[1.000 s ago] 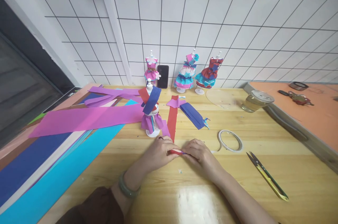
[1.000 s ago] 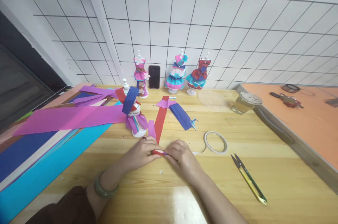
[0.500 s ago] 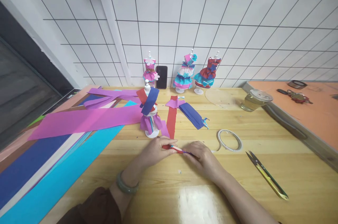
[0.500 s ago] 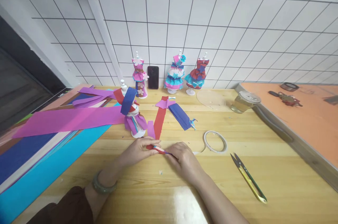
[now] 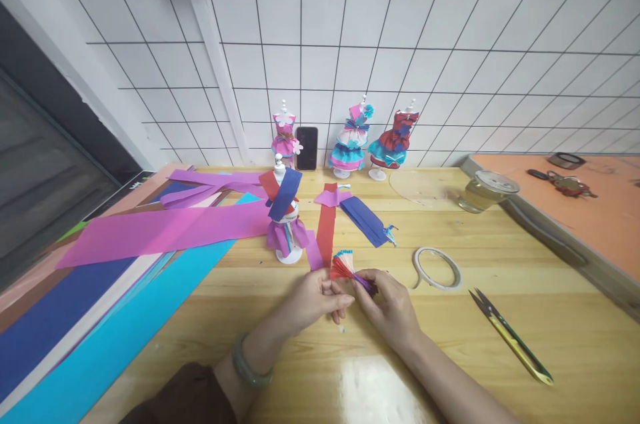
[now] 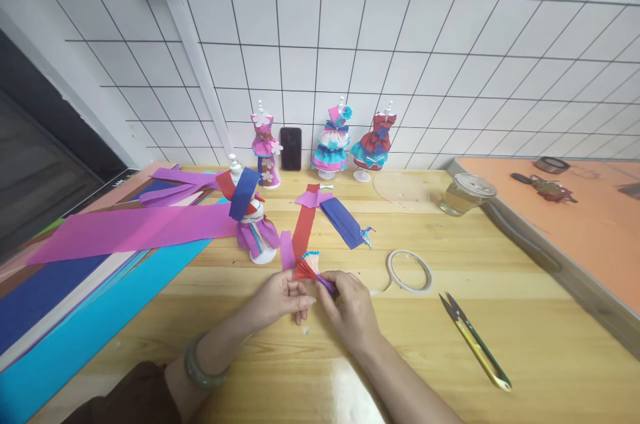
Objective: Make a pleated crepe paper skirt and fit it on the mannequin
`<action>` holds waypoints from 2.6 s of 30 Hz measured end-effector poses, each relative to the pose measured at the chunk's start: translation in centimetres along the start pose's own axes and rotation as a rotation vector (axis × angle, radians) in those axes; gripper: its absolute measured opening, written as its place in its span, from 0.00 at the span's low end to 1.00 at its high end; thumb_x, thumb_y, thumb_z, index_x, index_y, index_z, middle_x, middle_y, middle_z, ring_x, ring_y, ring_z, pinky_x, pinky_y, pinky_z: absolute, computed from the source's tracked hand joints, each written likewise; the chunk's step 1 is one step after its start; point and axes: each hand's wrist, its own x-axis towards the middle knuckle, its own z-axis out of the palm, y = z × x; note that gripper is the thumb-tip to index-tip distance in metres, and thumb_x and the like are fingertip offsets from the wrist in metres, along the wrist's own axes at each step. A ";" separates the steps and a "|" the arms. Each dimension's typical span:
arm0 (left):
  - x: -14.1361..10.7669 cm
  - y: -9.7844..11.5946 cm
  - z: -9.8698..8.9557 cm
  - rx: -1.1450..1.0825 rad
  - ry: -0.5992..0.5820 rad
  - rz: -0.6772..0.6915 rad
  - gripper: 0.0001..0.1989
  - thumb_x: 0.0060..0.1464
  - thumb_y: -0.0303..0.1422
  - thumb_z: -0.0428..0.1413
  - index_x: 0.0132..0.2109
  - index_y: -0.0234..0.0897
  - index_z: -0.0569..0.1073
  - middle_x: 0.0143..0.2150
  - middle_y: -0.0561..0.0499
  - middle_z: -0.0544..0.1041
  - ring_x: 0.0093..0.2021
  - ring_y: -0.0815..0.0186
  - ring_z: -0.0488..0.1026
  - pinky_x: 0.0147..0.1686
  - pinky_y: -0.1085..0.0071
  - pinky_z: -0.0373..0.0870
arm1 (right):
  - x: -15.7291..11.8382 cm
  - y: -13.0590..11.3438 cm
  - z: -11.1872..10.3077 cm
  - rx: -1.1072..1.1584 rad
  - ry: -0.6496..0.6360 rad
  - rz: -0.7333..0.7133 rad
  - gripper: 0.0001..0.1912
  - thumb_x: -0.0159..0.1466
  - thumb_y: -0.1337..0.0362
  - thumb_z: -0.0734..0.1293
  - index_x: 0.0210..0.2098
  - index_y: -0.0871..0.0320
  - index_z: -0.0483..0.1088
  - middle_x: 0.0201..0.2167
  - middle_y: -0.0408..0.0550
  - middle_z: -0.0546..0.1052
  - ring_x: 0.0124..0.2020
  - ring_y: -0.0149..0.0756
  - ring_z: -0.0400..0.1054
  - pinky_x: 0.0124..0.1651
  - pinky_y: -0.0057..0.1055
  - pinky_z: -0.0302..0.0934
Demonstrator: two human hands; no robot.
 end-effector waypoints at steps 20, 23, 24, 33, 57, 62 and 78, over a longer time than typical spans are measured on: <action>0.3 0.4 -0.4 0.212 0.162 0.214 0.16 0.52 0.41 0.49 0.28 0.30 0.68 0.24 0.53 0.64 0.26 0.72 0.61 0.26 0.76 0.57 | 0.5 -1.4 0.4 0.422 -0.134 0.243 0.09 0.60 0.62 0.61 0.28 0.58 0.69 0.25 0.47 0.70 0.29 0.33 0.64 0.34 0.28 0.58; 0.3 0.3 -0.3 0.260 0.161 0.230 0.16 0.52 0.41 0.49 0.27 0.30 0.67 0.23 0.54 0.62 0.26 0.72 0.59 0.26 0.76 0.55 | 0.6 -1.1 0.7 0.528 -0.124 0.372 0.11 0.58 0.59 0.63 0.25 0.59 0.68 0.23 0.45 0.69 0.27 0.32 0.63 0.31 0.27 0.58; 0.2 0.3 -0.2 0.265 0.157 0.229 0.16 0.52 0.41 0.49 0.27 0.30 0.68 0.23 0.55 0.61 0.26 0.72 0.58 0.26 0.76 0.55 | 0.6 -1.0 0.8 0.579 -0.125 0.409 0.11 0.57 0.58 0.63 0.26 0.59 0.67 0.23 0.45 0.69 0.26 0.31 0.63 0.29 0.27 0.58; 0.4 -0.3 -0.3 0.245 0.139 0.211 0.18 0.53 0.42 0.47 0.32 0.29 0.70 0.26 0.52 0.66 0.27 0.71 0.60 0.28 0.75 0.57 | 0.7 -1.3 1.0 0.782 -0.122 0.539 0.14 0.52 0.55 0.67 0.31 0.59 0.65 0.23 0.44 0.70 0.24 0.29 0.64 0.26 0.25 0.59; -0.7 1.5 0.4 0.550 0.142 0.262 0.15 0.56 0.37 0.43 0.32 0.33 0.70 0.32 0.49 0.70 0.35 0.67 0.65 0.36 0.73 0.61 | 0.4 -1.1 1.0 0.653 -0.146 0.440 0.12 0.54 0.56 0.66 0.32 0.59 0.68 0.28 0.49 0.73 0.30 0.34 0.68 0.33 0.30 0.65; -0.4 0.7 0.2 0.422 0.187 0.233 0.17 0.53 0.42 0.47 0.35 0.32 0.72 0.33 0.49 0.71 0.35 0.66 0.65 0.36 0.73 0.61 | 0.4 -0.5 0.8 0.664 -0.199 0.335 0.12 0.58 0.59 0.63 0.38 0.58 0.71 0.36 0.52 0.73 0.38 0.38 0.68 0.41 0.34 0.63; 0.0 -0.2 -0.6 0.407 0.262 0.199 0.23 0.49 0.48 0.47 0.31 0.30 0.72 0.23 0.53 0.66 0.26 0.70 0.61 0.26 0.75 0.57 | 0.7 -0.6 0.4 0.706 -0.283 0.275 0.13 0.59 0.58 0.62 0.40 0.55 0.72 0.36 0.50 0.72 0.40 0.38 0.66 0.43 0.34 0.61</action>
